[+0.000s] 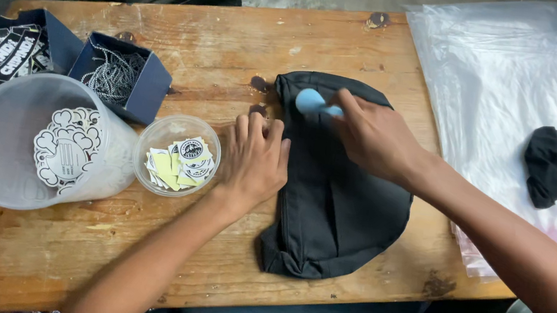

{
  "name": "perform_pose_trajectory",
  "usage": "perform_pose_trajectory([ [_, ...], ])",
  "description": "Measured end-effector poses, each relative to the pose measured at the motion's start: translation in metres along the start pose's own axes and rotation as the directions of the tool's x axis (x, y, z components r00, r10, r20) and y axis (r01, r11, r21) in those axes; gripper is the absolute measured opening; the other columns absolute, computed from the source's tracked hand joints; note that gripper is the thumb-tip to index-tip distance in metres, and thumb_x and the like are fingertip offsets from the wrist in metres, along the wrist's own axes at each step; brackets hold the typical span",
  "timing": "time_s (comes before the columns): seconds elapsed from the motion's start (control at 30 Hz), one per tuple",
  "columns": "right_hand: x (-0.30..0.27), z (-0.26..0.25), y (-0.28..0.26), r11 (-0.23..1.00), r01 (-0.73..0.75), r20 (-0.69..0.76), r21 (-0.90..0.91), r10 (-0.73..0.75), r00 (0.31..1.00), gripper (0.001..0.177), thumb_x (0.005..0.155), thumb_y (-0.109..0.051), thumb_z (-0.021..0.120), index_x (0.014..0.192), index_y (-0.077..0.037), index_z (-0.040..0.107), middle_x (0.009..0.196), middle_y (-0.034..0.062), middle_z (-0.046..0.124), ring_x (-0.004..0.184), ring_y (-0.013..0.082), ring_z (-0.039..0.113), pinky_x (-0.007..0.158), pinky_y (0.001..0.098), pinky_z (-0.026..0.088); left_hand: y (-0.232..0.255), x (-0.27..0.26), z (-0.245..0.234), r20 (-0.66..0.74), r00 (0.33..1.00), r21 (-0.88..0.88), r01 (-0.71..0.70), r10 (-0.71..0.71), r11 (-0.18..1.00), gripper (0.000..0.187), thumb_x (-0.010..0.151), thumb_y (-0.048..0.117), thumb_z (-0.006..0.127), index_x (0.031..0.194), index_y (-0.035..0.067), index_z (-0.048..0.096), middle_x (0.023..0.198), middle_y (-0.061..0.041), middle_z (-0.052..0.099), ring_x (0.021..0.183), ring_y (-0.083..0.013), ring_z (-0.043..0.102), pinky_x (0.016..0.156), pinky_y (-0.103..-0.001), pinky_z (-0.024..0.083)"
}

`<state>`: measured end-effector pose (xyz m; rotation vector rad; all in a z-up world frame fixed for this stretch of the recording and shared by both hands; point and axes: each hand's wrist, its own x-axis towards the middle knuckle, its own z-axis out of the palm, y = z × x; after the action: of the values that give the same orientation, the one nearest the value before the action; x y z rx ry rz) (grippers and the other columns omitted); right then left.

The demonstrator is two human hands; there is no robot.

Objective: The person cleans a black bag with a brush and then attaches a sticker to it. They also wipe a plastic bag with a cloth.

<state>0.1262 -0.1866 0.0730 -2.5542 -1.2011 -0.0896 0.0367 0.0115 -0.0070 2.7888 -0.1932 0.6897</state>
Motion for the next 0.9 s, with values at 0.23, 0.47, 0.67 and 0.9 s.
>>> perform_pose_trajectory([
  [0.23,-0.034,0.029,-0.013,0.999,-0.036,0.089,0.028,0.033,0.995,0.014,0.099,-0.030,0.051,0.106,-0.018,0.051,0.074,0.0140,0.062,0.066,0.0475,0.064,0.056,0.0583,0.051,0.001,0.000,0.005,0.111,0.987,0.049,0.108,-0.113,0.993,0.033,0.089,0.035,0.058,0.101,0.007,0.045,0.090,-0.008,0.035,0.084,-0.0368,0.041,0.070,-0.048,0.033],
  [0.47,-0.094,-0.046,-0.061,0.857,-0.255,0.701,0.448,-0.159,0.696,0.012,0.084,-0.022,0.063,0.095,-0.021,0.065,0.079,0.0041,0.077,0.075,0.0334,0.073,0.062,0.0451,0.054,0.004,-0.001,-0.001,0.097,0.988,0.074,0.117,-0.124,0.990,0.032,0.092,0.037,0.054,0.102,0.007,0.049,0.099,-0.012,0.044,0.089,-0.0352,0.045,0.072,-0.049,0.035],
  [0.67,-0.100,-0.063,-0.036,0.866,-0.384,0.607,0.319,0.124,0.785,0.020,0.089,-0.020,0.063,0.108,-0.024,0.066,0.069,0.0015,0.072,0.055,0.0193,0.064,0.059,0.0304,0.049,0.021,0.002,-0.029,-0.089,0.992,-0.318,-0.114,0.090,0.941,0.041,0.093,0.016,0.065,0.128,-0.001,0.052,0.133,-0.020,0.048,0.117,-0.0367,0.052,0.099,-0.048,0.043],
  [0.9,-0.089,-0.036,-0.015,0.837,-0.291,0.547,0.463,-0.012,0.837,0.026,0.079,-0.023,0.068,0.105,-0.018,0.068,0.088,0.0122,0.083,0.083,0.0429,0.075,0.067,0.0542,0.056,0.031,-0.013,-0.011,0.146,0.935,-0.380,-0.247,0.322,0.891,0.055,0.104,0.017,0.039,0.156,0.000,0.031,0.164,-0.021,0.028,0.151,-0.0422,0.025,0.119,-0.050,0.027],
])
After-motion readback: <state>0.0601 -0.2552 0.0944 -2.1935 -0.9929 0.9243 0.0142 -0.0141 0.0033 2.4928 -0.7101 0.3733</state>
